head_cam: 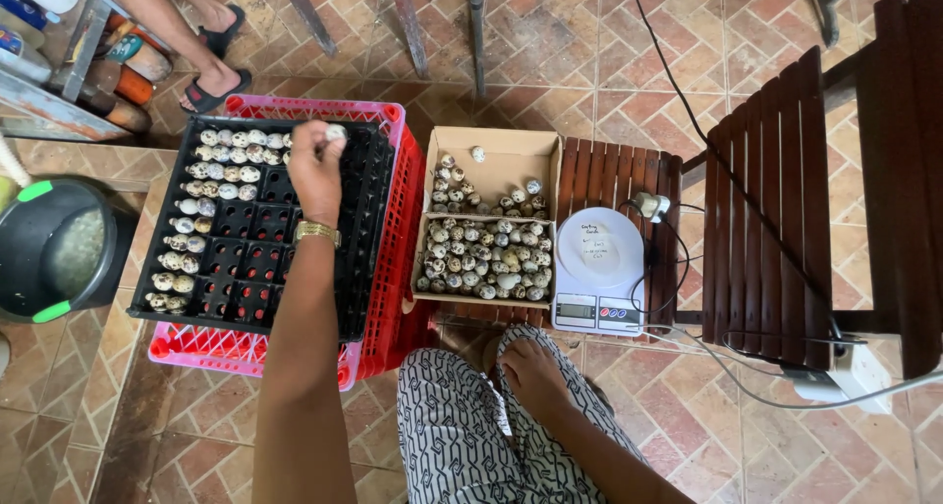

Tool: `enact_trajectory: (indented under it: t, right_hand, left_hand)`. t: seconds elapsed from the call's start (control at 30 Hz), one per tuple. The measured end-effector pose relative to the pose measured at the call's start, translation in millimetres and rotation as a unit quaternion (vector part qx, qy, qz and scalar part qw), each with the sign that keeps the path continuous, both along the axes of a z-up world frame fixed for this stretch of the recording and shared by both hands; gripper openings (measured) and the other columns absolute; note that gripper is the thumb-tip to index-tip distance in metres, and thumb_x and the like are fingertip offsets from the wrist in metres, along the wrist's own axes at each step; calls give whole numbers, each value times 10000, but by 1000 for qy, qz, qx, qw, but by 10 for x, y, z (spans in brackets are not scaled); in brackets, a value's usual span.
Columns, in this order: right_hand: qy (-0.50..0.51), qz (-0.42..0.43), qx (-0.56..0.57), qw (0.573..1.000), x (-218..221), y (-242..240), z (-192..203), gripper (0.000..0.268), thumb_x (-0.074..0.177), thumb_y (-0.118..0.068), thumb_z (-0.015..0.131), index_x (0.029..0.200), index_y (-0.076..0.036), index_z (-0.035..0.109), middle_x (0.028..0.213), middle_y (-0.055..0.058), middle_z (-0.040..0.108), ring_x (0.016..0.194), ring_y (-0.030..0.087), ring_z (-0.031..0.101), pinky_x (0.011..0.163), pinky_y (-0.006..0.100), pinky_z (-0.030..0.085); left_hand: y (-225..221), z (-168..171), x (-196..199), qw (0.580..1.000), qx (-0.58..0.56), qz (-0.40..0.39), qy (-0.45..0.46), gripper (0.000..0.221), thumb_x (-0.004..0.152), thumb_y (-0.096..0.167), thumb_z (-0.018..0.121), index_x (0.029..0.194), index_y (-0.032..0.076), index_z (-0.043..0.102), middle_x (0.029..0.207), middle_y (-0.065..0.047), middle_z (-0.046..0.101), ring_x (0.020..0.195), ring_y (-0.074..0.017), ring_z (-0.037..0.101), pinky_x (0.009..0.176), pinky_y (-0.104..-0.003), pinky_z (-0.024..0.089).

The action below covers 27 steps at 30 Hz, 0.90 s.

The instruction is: Weighing quail eggs on a digital scale and sorting them into a tray

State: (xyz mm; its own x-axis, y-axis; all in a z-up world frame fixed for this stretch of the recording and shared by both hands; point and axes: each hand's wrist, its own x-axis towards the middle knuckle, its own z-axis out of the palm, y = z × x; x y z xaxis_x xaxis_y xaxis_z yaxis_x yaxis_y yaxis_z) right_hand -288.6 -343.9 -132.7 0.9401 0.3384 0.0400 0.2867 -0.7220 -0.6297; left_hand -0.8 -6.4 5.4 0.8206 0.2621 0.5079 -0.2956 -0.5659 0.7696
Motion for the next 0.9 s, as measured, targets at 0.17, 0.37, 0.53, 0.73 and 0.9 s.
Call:
enact_trajectory:
  t: [0.17, 0.37, 0.53, 0.73, 0.9]
  right_hand:
    - [-2, 3, 6, 1000, -8, -7, -8, 90, 918, -162, 640, 958, -118, 707, 1122, 3, 646, 1078, 216, 597, 948, 382, 477]
    - [113, -23, 77, 990, 53, -44, -62, 155, 1045, -260, 546, 1055, -183, 680, 997, -22, 603, 838, 175, 580, 782, 337, 470]
    - [130, -88, 333, 930, 126, -237, 388, 183, 1056, -218, 603, 1118, -174, 770, 884, 105, 672, 748, 193, 620, 671, 360, 486]
    - [187, 11, 426, 885, 202, -484, 654, 185, 1038, -185, 638, 1153, -103, 757, 1103, 79, 709, 1007, 210, 644, 812, 427, 504]
    - [280, 112, 365, 881, 170, -556, 736, 342, 1006, -226, 702, 1305, -59, 688, 1237, 93, 567, 1095, 211, 541, 859, 352, 504]
  left_hand:
    - [-126, 363, -232, 912, -397, -94, -35, 170, 988, 26, 661, 1143, 71, 605, 1072, -79, 708, 850, -79, 628, 738, -181, 501]
    - [-856, 634, -1324, 702, -679, -164, 135, 370, 979, 282, 675, 1300, 130, 569, 1194, -30, 692, 981, -112, 654, 714, -160, 531]
    - [-1600, -82, -2399, 611, -713, -159, 306, 392, 945, 346, 692, 1219, 96, 567, 1154, -52, 674, 980, -163, 649, 743, -197, 533]
    - [-1934, -1029, -3197, 564, -670, -168, 452, 384, 977, 362, 679, 1232, 82, 620, 1118, -47, 644, 1027, -187, 623, 827, -272, 524]
    - [-1866, -1256, -3322, 568, -646, -205, 467, 472, 1016, 323, 629, 1350, 3, 533, 1100, -94, 618, 966, -209, 592, 869, -329, 505]
